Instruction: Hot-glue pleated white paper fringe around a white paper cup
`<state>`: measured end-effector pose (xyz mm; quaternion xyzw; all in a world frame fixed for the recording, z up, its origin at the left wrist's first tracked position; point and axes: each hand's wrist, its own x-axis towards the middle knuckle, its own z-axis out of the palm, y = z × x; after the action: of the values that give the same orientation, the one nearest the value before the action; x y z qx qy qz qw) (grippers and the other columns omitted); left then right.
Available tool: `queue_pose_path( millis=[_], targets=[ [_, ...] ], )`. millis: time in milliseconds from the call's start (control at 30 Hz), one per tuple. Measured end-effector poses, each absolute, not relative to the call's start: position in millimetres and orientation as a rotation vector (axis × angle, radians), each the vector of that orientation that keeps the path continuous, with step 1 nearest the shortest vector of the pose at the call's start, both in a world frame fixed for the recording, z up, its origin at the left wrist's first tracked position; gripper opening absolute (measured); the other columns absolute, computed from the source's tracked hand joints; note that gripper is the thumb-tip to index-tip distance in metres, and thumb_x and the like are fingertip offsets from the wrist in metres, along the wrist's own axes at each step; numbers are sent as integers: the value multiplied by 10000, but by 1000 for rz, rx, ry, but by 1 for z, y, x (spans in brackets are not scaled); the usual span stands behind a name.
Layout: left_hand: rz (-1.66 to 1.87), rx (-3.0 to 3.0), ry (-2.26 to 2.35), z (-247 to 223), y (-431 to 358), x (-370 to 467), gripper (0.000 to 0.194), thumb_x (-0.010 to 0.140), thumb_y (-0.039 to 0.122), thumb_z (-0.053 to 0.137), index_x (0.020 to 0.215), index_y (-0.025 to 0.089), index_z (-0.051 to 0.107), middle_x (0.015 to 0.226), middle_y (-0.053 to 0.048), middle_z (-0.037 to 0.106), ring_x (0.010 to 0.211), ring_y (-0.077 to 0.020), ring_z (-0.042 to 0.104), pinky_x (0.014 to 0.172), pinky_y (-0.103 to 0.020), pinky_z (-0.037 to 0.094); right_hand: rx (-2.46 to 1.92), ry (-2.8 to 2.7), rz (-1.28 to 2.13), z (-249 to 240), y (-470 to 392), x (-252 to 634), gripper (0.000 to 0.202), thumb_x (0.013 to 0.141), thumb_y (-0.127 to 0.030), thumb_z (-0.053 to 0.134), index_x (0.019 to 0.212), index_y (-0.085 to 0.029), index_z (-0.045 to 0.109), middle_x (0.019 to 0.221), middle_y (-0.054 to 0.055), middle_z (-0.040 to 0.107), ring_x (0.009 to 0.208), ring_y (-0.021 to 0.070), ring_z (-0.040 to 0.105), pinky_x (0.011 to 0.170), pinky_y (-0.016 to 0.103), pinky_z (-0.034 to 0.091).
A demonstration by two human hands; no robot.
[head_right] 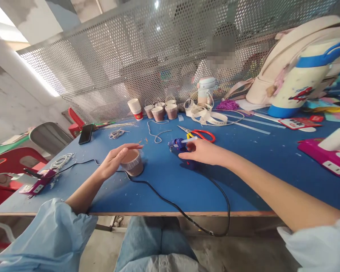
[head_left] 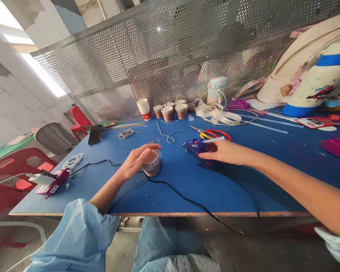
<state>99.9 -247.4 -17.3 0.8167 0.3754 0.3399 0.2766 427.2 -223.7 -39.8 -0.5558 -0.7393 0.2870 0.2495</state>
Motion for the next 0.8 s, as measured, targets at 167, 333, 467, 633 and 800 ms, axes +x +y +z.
queue_pose_path(
  millis=[167, 333, 467, 633, 800],
  targets=[
    [808, 2289, 1027, -12, -248, 91, 471, 978, 482, 339, 1209, 186, 624, 1289, -92, 636, 1235, -251, 553, 1077, -420, 400, -1447, -1974, 862, -41, -219, 399, 205, 672, -403, 645, 769, -223, 664, 699, -15, 656, 699, 192, 587, 632, 293, 432],
    [732, 2511, 922, -13, -245, 89, 396, 978, 422, 386, 1244, 200, 577, 1308, -101, 618, 1256, -242, 535, 1121, -458, 345, -1498, -1902, 829, -48, -220, 390, 173, 696, -350, 597, 592, -225, 541, 526, -41, 513, 555, 154, 494, 516, 269, 370],
    [674, 2738, 956, -23, -248, 95, 355, 928, 355, 519, 1248, 203, 545, 1287, -120, 617, 1236, -253, 539, 1092, -489, 373, -1519, -1863, 822, -57, -220, 391, 162, 707, -352, 592, 629, -228, 522, 507, -49, 491, 491, 141, 458, 480, 268, 354],
    [841, 2791, 1065, -32, -252, 96, 309, 920, 317, 517, 1201, 190, 545, 1251, -154, 598, 1187, -259, 552, 1001, -452, 461, -1487, -1819, 727, -60, -227, 387, 131, 736, -347, 570, 697, -222, 581, 596, -22, 578, 589, 170, 541, 558, 287, 419],
    [805, 2639, 1047, -29, -246, 89, 295, 910, 361, 548, 1151, 193, 573, 1173, -122, 610, 1093, -232, 579, 961, -393, 469, -1347, -1845, 907, -40, -244, 366, 227, 788, -418, 558, 667, -230, 598, 641, -1, 649, 602, 176, 595, 582, 288, 441]
  ],
)
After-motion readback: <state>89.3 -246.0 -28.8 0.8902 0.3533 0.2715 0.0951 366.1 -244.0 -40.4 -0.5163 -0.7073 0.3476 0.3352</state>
